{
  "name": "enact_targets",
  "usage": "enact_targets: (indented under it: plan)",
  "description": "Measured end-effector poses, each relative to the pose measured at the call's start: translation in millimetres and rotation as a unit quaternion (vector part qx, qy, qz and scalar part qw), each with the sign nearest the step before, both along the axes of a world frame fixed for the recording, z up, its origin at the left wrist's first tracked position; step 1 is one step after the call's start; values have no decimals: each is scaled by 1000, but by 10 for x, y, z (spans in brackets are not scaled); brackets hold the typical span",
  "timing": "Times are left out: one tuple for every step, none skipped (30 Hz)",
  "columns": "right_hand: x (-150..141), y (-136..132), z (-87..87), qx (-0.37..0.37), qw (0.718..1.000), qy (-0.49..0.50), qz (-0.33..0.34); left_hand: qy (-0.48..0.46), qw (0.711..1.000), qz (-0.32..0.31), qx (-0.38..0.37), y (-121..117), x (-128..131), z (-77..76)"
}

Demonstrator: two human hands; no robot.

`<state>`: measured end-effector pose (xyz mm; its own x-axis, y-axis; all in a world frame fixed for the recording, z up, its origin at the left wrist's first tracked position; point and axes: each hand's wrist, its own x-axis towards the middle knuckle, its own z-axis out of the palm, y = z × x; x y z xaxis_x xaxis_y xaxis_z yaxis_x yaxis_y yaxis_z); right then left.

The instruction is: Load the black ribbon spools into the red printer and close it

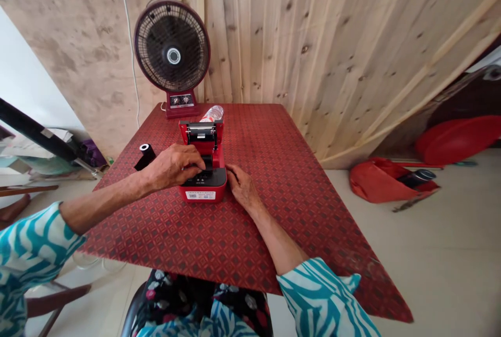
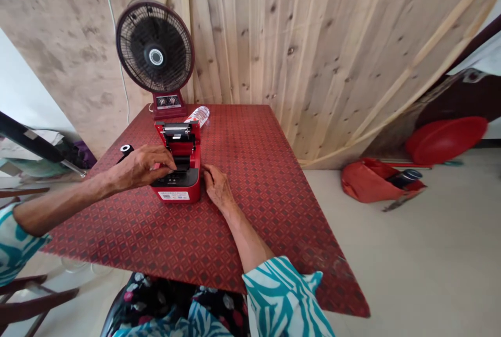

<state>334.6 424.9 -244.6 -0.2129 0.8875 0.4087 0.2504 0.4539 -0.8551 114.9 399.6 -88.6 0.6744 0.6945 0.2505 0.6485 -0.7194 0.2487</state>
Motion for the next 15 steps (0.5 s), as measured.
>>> enact_targets:
  plan:
    - [-4,2,-1,0,1000,1,0,-1,1000,-6,31,-36,-2,-28]
    - [-8,3,-1,-1,1000,2,0,1,998,-5,59,-78,-4,-59]
    - [-11,3,-1,-2,1000,3,0,4,996,1,84,-123,-6,-91]
    - [-13,3,-1,-3,1000,4,0,7,994,7,105,-169,-8,-120]
    - [-14,2,0,-3,1000,5,0,11,993,10,121,-216,-9,-145]
    - [-14,0,1,-2,1000,5,1,13,991,12,133,-261,-11,-162]
    - [-12,-1,2,-1,1000,6,2,16,989,12,144,-304,-11,-171]
    - [-10,-2,3,-1,1000,6,3,22,988,10,152,-343,-9,-174]
    - [-8,-2,4,-1,1000,7,3,28,987,8,160,-377,-6,-171]
    - [-6,0,4,0,1000,7,2,34,986,6,166,-407,-2,-165]
    - [-5,2,5,0,1000,7,0,39,985,6,170,-433,3,-159]
    - [-5,4,6,0,1000,6,-1,41,984,5,174,-454,9,-156]
    - [-6,4,6,0,1000,4,-3,42,983,6,177,-471,14,-156]
    - [-8,3,4,-1,1000,1,-5,42,983,7,181,-485,18,-161]
    - [-10,-1,-1,-2,1000,-1,-5,42,982,9,186,-496,22,-171]
